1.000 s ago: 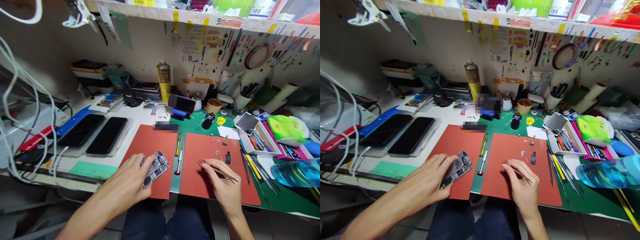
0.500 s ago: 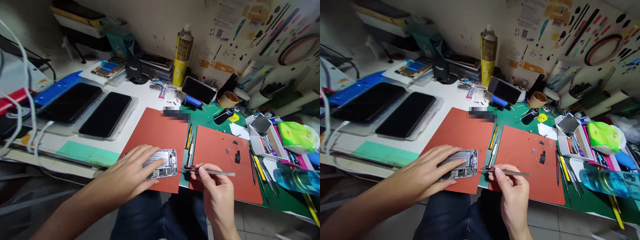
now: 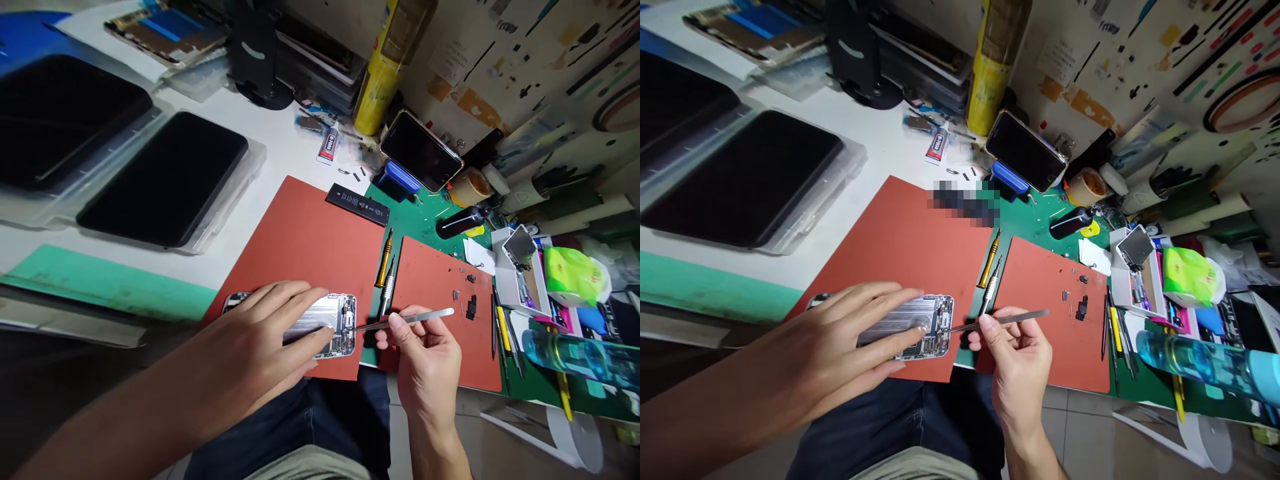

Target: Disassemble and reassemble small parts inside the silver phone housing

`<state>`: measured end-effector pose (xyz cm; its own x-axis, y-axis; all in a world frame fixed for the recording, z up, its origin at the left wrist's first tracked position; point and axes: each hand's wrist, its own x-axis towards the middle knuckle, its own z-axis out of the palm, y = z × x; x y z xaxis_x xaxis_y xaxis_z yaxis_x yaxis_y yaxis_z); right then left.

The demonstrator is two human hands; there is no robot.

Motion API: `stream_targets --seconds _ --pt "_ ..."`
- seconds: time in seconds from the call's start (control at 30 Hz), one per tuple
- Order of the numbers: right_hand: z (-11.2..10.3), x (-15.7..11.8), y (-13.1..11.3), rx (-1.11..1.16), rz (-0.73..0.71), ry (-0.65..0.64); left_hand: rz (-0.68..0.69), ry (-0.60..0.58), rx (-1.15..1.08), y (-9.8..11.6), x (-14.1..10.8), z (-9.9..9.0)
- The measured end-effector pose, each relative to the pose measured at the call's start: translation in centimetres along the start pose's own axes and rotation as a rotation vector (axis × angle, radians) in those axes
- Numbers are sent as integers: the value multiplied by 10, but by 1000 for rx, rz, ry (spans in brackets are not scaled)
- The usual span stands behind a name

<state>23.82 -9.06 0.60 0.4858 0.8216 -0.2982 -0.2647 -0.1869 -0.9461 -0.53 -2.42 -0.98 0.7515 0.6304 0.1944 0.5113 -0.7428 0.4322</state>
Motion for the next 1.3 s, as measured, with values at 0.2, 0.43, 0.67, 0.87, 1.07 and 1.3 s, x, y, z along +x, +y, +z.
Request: stream_targets --seconds 0.2,0.43,0.67,0.87,1.07,1.3 --pt "1 -4 4 -106 -27 1 23 111 17 -1 -7 11" --pt "-5 -16 0 -18 28 11 92 123 -31 -3 -10 7" --pt "-10 -34 3 -18 52 81 150 61 -90 -7 -3 -8" --pt "-6 -33 4 -9 73 85 149 91 -101 -3 -5 -6" --pt "-2 -30 4 1 85 102 180 160 -64 1 -7 2" --pt "-3 -28 4 5 79 94 201 68 -39 -4 -7 5"
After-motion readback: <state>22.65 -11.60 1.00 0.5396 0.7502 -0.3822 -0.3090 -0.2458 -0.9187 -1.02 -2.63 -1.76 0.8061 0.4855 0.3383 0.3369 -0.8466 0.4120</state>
